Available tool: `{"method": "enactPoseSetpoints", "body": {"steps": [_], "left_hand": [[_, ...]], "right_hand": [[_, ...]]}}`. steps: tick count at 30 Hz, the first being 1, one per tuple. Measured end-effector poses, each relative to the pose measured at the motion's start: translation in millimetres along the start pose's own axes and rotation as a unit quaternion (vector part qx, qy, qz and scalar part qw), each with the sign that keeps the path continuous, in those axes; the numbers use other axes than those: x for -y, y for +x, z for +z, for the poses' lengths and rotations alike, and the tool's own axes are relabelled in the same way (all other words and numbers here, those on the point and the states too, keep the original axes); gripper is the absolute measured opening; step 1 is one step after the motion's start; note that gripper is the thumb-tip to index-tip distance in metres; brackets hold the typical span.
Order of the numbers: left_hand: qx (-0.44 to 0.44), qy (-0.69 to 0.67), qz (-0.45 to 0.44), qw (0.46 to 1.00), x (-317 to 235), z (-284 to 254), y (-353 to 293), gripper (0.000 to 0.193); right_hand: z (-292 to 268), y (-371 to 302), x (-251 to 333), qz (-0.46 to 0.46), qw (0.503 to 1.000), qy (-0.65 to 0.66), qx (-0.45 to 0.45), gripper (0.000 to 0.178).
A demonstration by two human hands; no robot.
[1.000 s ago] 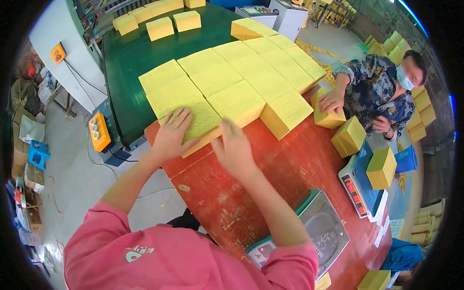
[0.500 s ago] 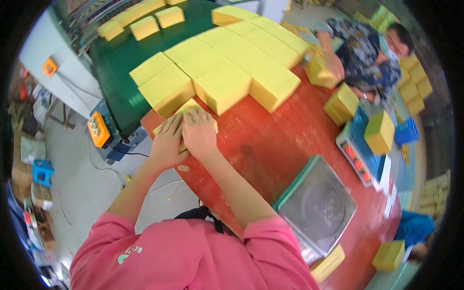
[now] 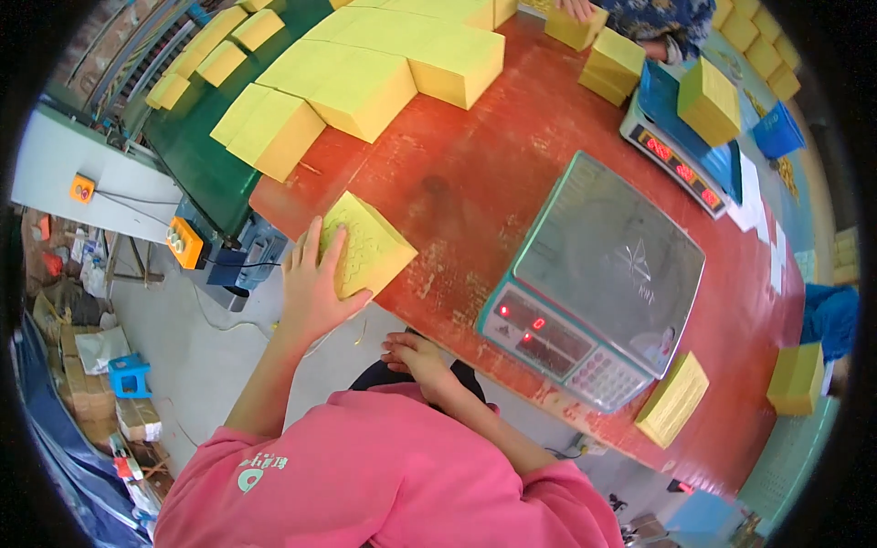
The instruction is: Weighing stacks of yellow paper on a digital scale in a factory setting.
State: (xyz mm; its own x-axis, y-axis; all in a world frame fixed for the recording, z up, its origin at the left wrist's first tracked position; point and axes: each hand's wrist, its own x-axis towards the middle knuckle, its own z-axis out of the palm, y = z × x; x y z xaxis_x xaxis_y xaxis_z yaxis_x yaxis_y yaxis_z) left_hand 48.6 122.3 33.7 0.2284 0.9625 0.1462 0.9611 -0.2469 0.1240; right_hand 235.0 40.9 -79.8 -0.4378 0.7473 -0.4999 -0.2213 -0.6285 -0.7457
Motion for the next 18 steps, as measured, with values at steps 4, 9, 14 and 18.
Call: {"method": "enactPoseSetpoints", "body": {"steps": [4, 9, 14, 18], "left_hand": [[-0.011, -0.001, 0.028, 1.000, 3, 4, -8, 0.096], [-0.011, -0.114, 0.023, 0.993, 24, 5, -30, 0.092], [0.172, -0.649, -0.092, 0.736, 28, -23, -19, 0.066], [0.232, -0.870, -0.107, 0.422, -55, -18, 33, 0.048]], "right_hand": [[20, 35, -23, 0.019, 0.985, 0.160, 0.054, 0.057], [50, 27, -32, -0.134, 0.982, 0.130, 0.032, 0.057], [50, -66, 40, -0.339, 0.912, -0.207, -0.097, 0.054], [18, -127, 100, -0.487, 0.750, -0.360, -0.265, 0.058]]}}
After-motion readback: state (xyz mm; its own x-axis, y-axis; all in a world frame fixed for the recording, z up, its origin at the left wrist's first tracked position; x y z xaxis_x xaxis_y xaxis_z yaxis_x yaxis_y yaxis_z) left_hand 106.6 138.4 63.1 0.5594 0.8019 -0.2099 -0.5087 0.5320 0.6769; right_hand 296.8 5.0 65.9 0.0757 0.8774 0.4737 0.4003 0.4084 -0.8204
